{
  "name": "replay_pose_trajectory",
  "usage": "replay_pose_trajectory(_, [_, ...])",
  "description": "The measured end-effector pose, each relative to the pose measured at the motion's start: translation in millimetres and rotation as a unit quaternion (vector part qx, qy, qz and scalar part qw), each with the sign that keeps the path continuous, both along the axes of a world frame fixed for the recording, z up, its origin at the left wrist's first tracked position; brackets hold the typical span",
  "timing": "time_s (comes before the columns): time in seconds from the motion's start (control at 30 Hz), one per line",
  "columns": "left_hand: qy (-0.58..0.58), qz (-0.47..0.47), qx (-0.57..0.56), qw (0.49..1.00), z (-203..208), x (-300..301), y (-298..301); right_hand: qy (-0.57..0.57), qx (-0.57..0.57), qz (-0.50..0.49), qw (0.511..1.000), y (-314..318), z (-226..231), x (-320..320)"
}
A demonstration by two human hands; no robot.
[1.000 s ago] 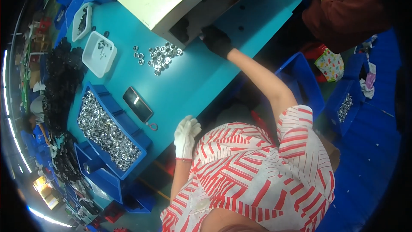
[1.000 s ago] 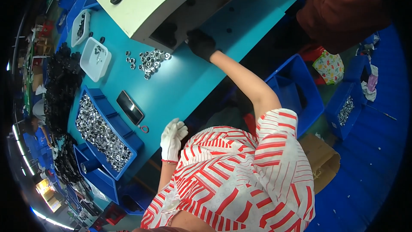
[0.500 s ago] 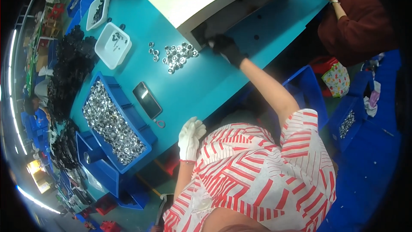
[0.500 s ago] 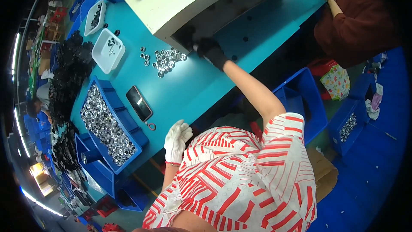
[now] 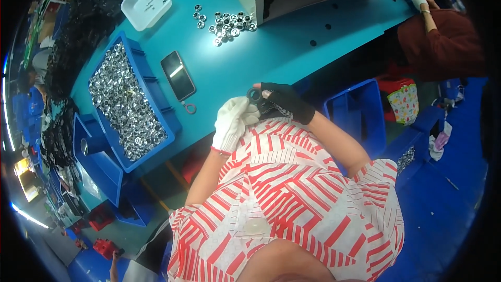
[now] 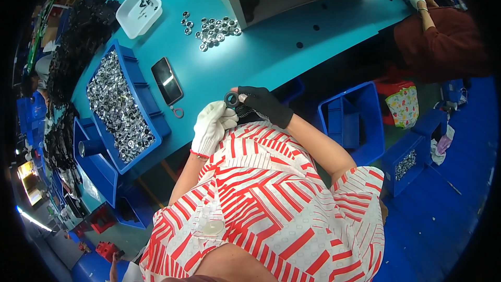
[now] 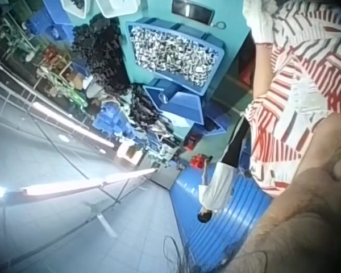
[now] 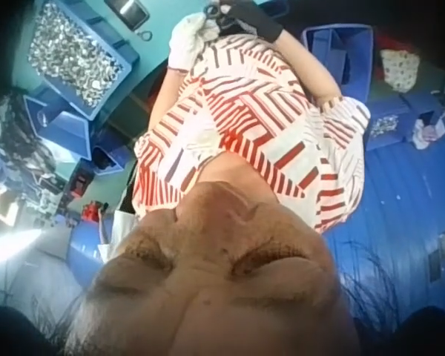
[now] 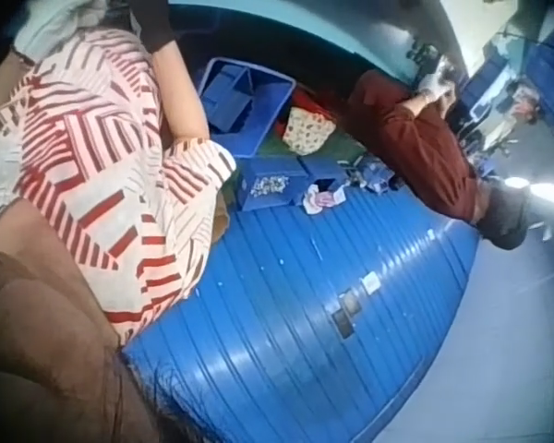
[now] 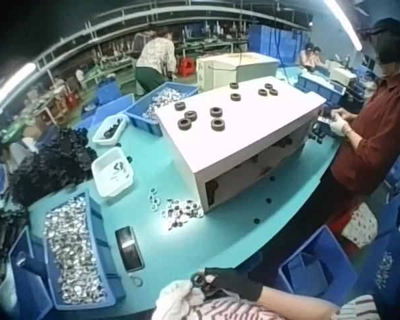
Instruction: Assembling small metal washers with rubber gaskets at an industrial workstation.
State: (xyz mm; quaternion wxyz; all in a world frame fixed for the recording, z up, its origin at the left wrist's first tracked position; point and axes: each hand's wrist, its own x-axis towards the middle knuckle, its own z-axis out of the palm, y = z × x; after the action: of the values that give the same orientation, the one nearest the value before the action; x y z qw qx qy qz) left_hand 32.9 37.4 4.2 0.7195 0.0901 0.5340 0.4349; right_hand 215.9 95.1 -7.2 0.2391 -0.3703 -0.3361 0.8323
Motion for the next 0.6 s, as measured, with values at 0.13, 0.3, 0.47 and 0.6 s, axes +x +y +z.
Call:
replay_pose_trajectory(0.13, [-0.022, 0.019, 0.007, 1.0, -2, -6, -6, -0.006, -0.005, 0.006, 1.0, -4, 3, -7])
replay_pose_trajectory(0.3, [-0.105, 0.045, 0.04, 0.993, -4, -15, -14, -0.153, 0.275, 0.029, 0.949, -10, 9, -22])
replay_pose_trajectory(0.47, [-0.097, 0.055, 0.093, 0.989, 5, -17, -13, -0.159, 0.55, 0.05, 0.818, -11, 4, -29])
replay_pose_trajectory(0.6, [-0.087, 0.008, 0.112, 0.99, 10, -25, -13, -0.157, 0.421, 0.053, 0.892, -14, -3, -31])
